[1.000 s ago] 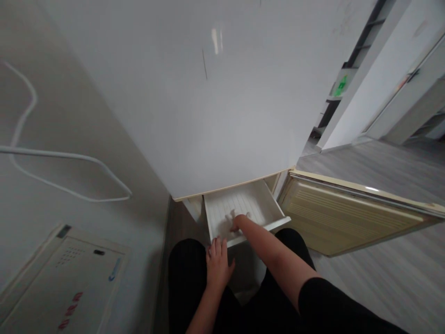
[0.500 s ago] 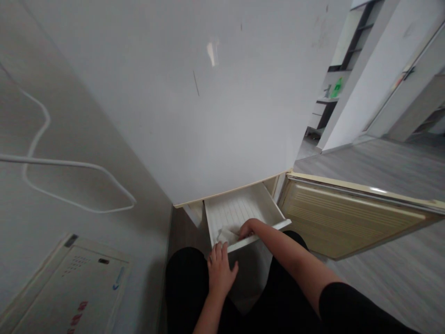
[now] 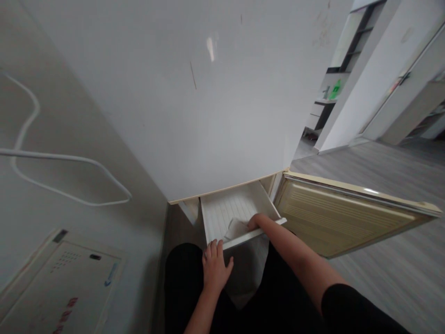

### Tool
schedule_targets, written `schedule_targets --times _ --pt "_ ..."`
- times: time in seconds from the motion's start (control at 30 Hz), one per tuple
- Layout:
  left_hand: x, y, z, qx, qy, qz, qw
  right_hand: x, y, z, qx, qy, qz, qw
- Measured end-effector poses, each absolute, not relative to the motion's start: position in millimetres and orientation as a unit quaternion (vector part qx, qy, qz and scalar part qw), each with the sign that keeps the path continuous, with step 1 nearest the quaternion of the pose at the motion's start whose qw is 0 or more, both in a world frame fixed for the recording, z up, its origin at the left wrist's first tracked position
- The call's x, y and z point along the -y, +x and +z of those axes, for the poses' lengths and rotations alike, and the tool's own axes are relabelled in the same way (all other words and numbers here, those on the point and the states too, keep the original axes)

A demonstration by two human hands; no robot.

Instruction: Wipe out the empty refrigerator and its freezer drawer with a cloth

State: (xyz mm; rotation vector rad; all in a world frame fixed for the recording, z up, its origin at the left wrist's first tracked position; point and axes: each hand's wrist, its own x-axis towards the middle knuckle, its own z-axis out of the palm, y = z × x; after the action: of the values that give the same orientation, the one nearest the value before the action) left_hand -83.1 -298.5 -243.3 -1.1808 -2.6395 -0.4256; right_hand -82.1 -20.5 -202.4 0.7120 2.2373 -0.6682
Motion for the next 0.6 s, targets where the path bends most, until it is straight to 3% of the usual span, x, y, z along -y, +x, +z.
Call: schedule_targets --times 0.1,0.23,0.4,0.6 --pt "298.2 -82.3 -245.0 0.899 -0.401 -0.133 0.114 54.6 -109.8 -214.9 -0.834 0.2 -0.304 0.415" --pt "298.7 -82.3 -248.8 0.904 -0.394 -0.121 0.114 103.5 -155.9 -226.3 -0.84 0.137 -0.327 0.412" --pt "300.5 -84.0 -252.7 0.905 -0.394 -0.11 0.121 126.0 -205.3 -224.4 -0.906 0.136 -0.285 0.281" --pt "302.0 -86.0 -249.2 0.906 -0.399 -0.113 0.085 72.8 -209.3 -225.6 -0.929 0.265 -0.215 0.145"
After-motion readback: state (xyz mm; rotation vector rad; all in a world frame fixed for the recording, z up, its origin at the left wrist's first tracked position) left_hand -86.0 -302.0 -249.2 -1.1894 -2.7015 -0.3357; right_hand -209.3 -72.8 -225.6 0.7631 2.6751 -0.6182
